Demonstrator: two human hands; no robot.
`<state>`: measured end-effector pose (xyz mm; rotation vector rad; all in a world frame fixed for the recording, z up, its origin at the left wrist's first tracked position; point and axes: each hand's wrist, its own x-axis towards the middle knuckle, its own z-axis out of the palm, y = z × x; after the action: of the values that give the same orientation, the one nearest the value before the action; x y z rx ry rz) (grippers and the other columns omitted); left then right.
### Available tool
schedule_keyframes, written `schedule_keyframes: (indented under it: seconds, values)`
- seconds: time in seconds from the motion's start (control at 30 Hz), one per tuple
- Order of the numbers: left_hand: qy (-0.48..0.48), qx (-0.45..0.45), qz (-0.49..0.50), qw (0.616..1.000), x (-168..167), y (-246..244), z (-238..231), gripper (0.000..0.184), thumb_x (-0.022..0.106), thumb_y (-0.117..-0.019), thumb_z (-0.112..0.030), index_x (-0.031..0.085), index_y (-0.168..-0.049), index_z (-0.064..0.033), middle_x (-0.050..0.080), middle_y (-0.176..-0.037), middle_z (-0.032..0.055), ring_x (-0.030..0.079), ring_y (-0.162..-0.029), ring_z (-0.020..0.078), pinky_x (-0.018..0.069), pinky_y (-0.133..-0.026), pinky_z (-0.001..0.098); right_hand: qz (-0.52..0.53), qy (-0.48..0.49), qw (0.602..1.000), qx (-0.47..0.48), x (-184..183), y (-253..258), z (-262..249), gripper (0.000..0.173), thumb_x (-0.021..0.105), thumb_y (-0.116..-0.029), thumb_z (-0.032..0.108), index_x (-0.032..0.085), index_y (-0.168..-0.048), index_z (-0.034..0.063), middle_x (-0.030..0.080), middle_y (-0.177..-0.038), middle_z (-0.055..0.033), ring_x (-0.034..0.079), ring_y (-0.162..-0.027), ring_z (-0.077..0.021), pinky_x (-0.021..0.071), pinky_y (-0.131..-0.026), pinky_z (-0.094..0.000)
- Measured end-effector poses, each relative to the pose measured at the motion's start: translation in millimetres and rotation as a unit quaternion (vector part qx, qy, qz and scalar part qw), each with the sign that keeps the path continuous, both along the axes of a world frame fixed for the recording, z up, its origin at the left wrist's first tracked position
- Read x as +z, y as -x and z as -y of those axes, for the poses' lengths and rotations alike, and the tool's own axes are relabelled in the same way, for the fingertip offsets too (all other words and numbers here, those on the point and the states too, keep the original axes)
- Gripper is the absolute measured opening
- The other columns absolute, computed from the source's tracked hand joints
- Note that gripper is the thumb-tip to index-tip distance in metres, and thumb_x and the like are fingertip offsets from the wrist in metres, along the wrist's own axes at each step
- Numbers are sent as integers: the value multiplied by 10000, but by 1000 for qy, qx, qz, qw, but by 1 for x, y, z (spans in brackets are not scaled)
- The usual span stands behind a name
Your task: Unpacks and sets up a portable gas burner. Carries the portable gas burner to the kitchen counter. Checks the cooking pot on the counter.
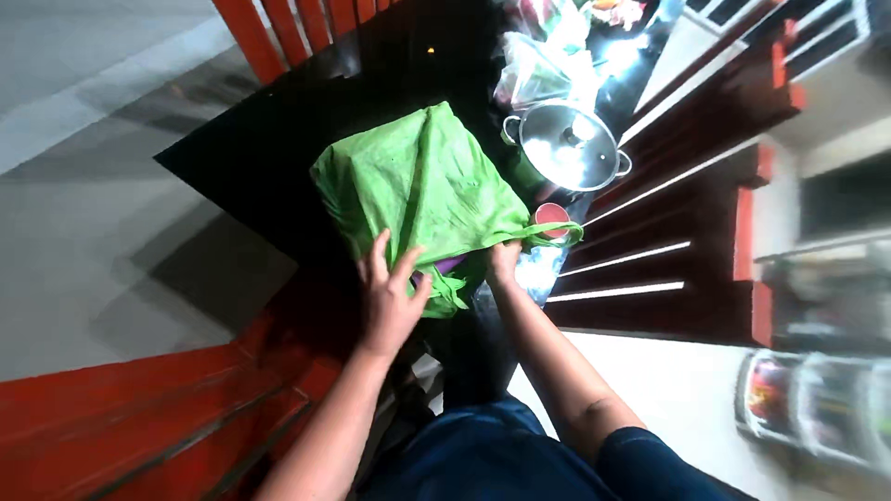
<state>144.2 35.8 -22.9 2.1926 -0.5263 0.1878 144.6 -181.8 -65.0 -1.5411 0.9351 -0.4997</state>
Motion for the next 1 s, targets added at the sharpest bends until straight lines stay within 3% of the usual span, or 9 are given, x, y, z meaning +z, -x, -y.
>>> schedule_keyframes:
  seconds: [0.1, 0.17, 0.23, 0.33, 0.47, 0.63, 0.73, 0.87, 1.0]
  values:
    - [-121, -52, 61, 989, -23, 16, 25, 391, 734, -888, -405, 724, -1273, -335, 337, -1630, 207, 296, -1474, 516, 231, -1155, 712, -86, 37, 994, 60, 17, 9, 6, 313, 628, -1006, 134, 611, -1236, -77, 662, -1112, -249, 637, -1037, -319, 525, -900, -528]
    - [-165, -54, 49, 984, -37, 18, 25, 444, 792, -848, -290, 725, -1285, -325, 324, -1640, 212, 246, -1480, 566, 158, -1135, 782, -141, 57, 984, 95, 27, 16, 10, 292, 618, -1009, 151, 637, -1197, -72, 670, -1065, -255, 645, -999, -345, 524, -877, -548]
    - [-188, -31, 6, 982, -45, 12, 14, 485, 761, -813, -70, 738, -1267, -240, 278, -1644, 261, 250, -1451, 617, 234, -1095, 799, -194, 90, 967, 138, 38, 19, 17, 290, 593, -1029, 151, 647, -1194, -82, 675, -1069, -275, 647, -1016, -376, 512, -898, -556]
    - [-243, 2, -101, 965, -41, -5, -11, 477, 687, -803, 130, 708, -1252, -32, 235, -1658, 262, 523, -1283, 571, 523, -923, 664, -251, 148, 927, 236, 30, 23, 38, 370, 517, -1074, 151, 586, -1354, -82, 614, -1334, -302, 572, -1286, -416, 431, -1088, -567]
    - [-252, 72, -191, 946, -38, -34, -40, 499, 589, -866, 151, 591, -1355, 51, 304, -1638, 234, 558, -1271, 519, 517, -945, 657, -96, 79, 972, 199, -7, 23, 63, 514, 640, -995, 80, 471, -1471, -14, 568, -1434, -214, 543, -1345, -261, 442, -1135, -413]
    - [-71, 107, -293, 947, -39, -43, -33, 613, 598, -938, 42, 379, -1510, 70, 311, -1590, 317, 371, -1462, 422, 336, -1183, 551, -81, 63, 979, 175, -16, 10, 77, 466, 628, -1002, 91, 511, -1428, -56, 589, -1401, -245, 565, -1323, -281, 442, -1136, -412]
    - [44, 100, -329, 938, -52, -42, -18, 670, 569, -933, 51, 300, -1546, 44, 404, -1553, 267, 431, -1442, 287, 376, -1181, 426, -106, 53, 978, 169, 4, 16, 69, 498, 645, -991, 71, 486, -1454, -19, 577, -1416, -232, 549, -1333, -293, 439, -1128, -439]
    - [183, 137, -308, 924, -66, -55, -17, 669, 490, -946, 91, 223, -1559, 73, 370, -1571, 256, 410, -1449, 216, 351, -1193, 335, -102, 53, 978, 173, -4, 20, 66, 472, 673, -962, 66, 526, -1394, -56, 631, -1316, -241, 605, -1247, -268, 479, -1082, -404]
    - [229, 143, -331, 904, -64, -66, -32, 554, 345, -1057, -84, 210, -1587, -3, 339, -1607, 190, 394, -1454, 166, 358, -1192, 336, -160, 35, 960, 225, 8, 30, 51, 435, 633, -1001, 92, 532, -1394, -64, 637, -1312, -242, 609, -1245, -255, 465, -1094, -380]
